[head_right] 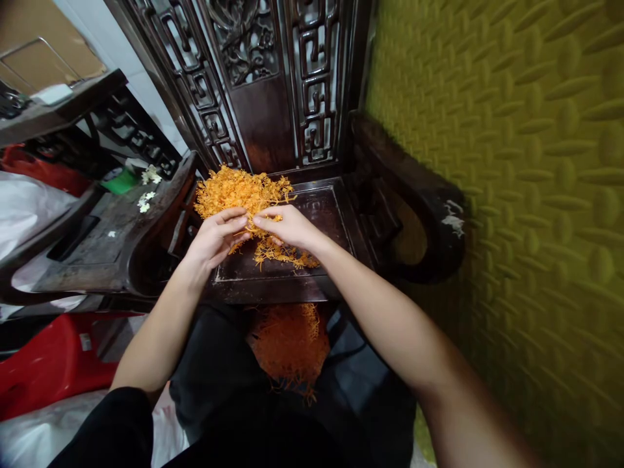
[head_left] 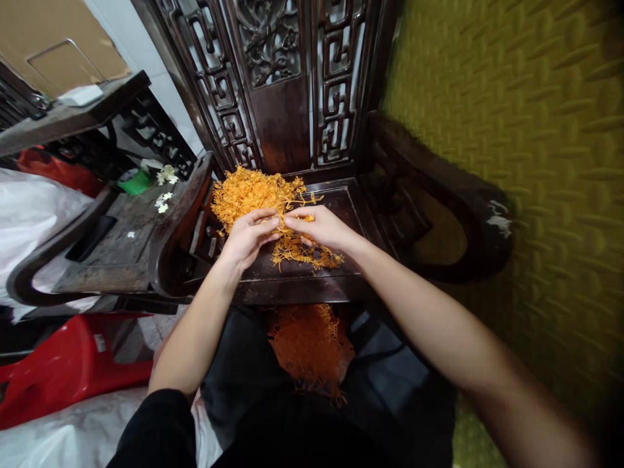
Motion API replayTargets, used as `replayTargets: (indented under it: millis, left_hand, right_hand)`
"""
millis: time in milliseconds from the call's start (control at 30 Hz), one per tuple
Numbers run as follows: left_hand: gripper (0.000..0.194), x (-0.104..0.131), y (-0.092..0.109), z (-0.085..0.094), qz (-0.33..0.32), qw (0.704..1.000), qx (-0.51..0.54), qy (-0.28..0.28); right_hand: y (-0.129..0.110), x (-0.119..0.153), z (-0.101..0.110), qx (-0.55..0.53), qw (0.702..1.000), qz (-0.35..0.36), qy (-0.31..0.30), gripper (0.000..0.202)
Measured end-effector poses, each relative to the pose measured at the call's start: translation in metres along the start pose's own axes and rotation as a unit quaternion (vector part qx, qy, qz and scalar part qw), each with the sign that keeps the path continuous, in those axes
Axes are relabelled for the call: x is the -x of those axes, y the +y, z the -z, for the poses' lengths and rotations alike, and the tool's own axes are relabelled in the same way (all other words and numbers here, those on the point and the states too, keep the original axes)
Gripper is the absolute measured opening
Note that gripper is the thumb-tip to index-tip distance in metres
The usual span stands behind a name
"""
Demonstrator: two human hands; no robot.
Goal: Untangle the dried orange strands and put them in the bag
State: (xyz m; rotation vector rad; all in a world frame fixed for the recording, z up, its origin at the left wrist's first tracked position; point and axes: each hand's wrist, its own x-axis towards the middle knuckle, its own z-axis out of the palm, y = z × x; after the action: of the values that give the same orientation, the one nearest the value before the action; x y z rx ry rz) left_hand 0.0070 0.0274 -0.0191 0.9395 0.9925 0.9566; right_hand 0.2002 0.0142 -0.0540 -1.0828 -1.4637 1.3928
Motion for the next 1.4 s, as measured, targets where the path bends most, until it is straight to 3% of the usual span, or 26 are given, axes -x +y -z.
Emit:
replayTargets:
  millis: [133,233,333,433,533,600,667,800,900,967,1067,1133,1200,1300,1400]
  left_hand:
    - [0.049,0.005,-0.002,-0.002,-0.054,0.995,-0.081,0.013]
    - [0.043,0.007,-0.003,-0.006,-0.098,0.984,-0.146,0.021]
    - [0.038,0.007,0.002,-0.012,-0.073,0.988,-0.137,0.022]
    - [0.036,0.007,0.009,-0.012,-0.026,0.995,-0.091,0.023]
    - [0.037,0.007,0.016,0.001,-0.035,0.998,-0.036,0.038]
    - [0.039,0.005,0.019,0.012,-0.044,0.998,0.005,0.053]
    - [0.039,0.002,0.021,0.019,-0.036,0.997,0.047,0.052]
    - [0.031,-0.002,0.022,0.021,0.007,0.99,0.139,-0.004]
    - [0.027,-0.002,0.017,0.014,0.031,0.984,0.173,-0.028]
    - [0.028,-0.002,0.014,0.008,0.032,0.985,0.167,-0.027]
    - [0.029,0.002,0.016,0.006,0.03,0.988,0.146,-0.035]
    - [0.029,0.006,0.024,0.011,0.007,0.99,0.135,-0.031]
    - [0.029,0.01,0.033,0.018,-0.05,0.99,0.134,0.0]
    - [0.028,0.013,0.038,0.024,-0.086,0.986,0.138,0.033]
    - [0.03,0.011,0.027,0.017,-0.043,0.99,0.137,0.015]
  right_hand:
    - [-0.003,0.002,-0.003,0.04,0.998,0.027,0.041,0.049]
    - [-0.001,0.0,-0.006,0.063,0.986,0.038,0.152,0.037]
    - [0.004,-0.009,-0.006,0.039,0.968,0.03,0.246,0.031]
    - [0.005,-0.019,0.012,-0.021,0.941,0.017,0.336,0.026]
    - [0.003,-0.017,0.047,-0.121,0.877,-0.01,0.466,0.023]
    - [0.001,-0.009,0.064,-0.148,0.881,-0.009,0.45,0.019]
    - [0.0,0.002,0.066,-0.134,0.921,-0.016,0.365,0.016]
    - [0.0,0.017,0.04,-0.044,0.979,-0.003,0.198,0.03]
    - [-0.004,0.015,0.018,0.079,0.991,0.015,0.104,0.05]
    - [-0.007,0.011,0.008,0.156,0.979,0.074,0.107,0.054]
    - [-0.009,0.005,0.006,0.247,0.941,0.192,0.132,0.035]
    - [-0.006,0.003,0.016,0.341,0.906,0.216,0.129,0.031]
    - [-0.001,0.004,0.031,0.421,0.873,0.195,0.149,0.031]
    - [0.0,0.008,0.044,0.414,0.875,0.166,0.19,0.032]
    - [-0.009,0.014,0.025,0.386,0.889,0.184,0.164,0.062]
